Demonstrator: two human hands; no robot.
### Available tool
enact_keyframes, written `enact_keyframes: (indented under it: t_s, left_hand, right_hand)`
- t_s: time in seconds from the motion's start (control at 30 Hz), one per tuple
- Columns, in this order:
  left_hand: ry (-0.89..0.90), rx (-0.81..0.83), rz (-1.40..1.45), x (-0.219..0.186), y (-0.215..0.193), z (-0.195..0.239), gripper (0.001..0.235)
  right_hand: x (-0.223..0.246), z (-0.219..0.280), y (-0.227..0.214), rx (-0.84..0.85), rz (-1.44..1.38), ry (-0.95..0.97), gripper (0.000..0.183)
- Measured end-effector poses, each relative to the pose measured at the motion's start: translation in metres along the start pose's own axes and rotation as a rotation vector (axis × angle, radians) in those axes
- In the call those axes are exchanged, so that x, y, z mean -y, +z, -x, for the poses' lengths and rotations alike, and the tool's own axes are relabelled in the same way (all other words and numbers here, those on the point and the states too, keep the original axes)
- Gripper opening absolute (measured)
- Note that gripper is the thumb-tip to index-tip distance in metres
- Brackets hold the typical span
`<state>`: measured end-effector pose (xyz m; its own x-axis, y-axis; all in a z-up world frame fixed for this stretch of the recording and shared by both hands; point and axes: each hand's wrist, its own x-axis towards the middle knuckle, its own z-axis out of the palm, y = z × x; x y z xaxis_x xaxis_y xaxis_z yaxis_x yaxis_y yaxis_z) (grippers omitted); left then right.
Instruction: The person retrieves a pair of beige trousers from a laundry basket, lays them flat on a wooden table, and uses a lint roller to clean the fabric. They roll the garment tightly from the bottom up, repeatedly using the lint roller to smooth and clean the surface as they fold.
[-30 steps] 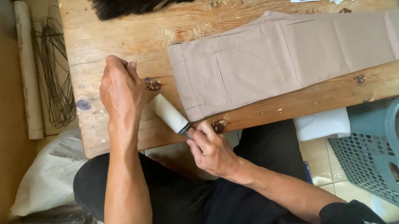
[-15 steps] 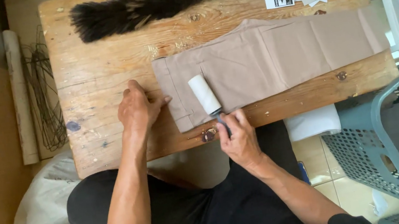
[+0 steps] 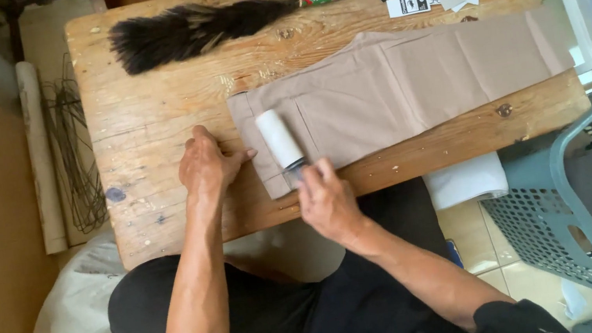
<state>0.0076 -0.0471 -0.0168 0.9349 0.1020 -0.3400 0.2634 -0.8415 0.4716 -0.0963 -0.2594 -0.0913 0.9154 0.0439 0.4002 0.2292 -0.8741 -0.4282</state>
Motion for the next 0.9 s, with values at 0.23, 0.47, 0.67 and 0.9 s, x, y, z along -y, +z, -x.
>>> enact_keyframes:
  t_s: [0.23, 0.47, 0.67, 0.9]
  left_hand:
    - [0.018, -0.032, -0.007, 0.004, 0.005, -0.004, 0.074]
    - [0.016, -0.038, -0.033, 0.004, 0.01, -0.003, 0.071]
    - [0.02, -0.035, -0.034, 0.005, 0.009, -0.001, 0.07]
    - [0.022, -0.027, 0.012, 0.0, 0.004, 0.001, 0.067]
  right_hand:
    - [-0.018, -0.026, -0.004, -0.001, 0.028, 0.068, 0.009]
    - [-0.01, -0.039, 0.024, 0.093, -0.033, -0.05, 0.01]
    - [0.021, -0.043, -0.007, 0.137, -0.179, 0.089, 0.005]
    - [-0.037, -0.05, 0.004, 0.076, -0.086, 0.071, 0.009]
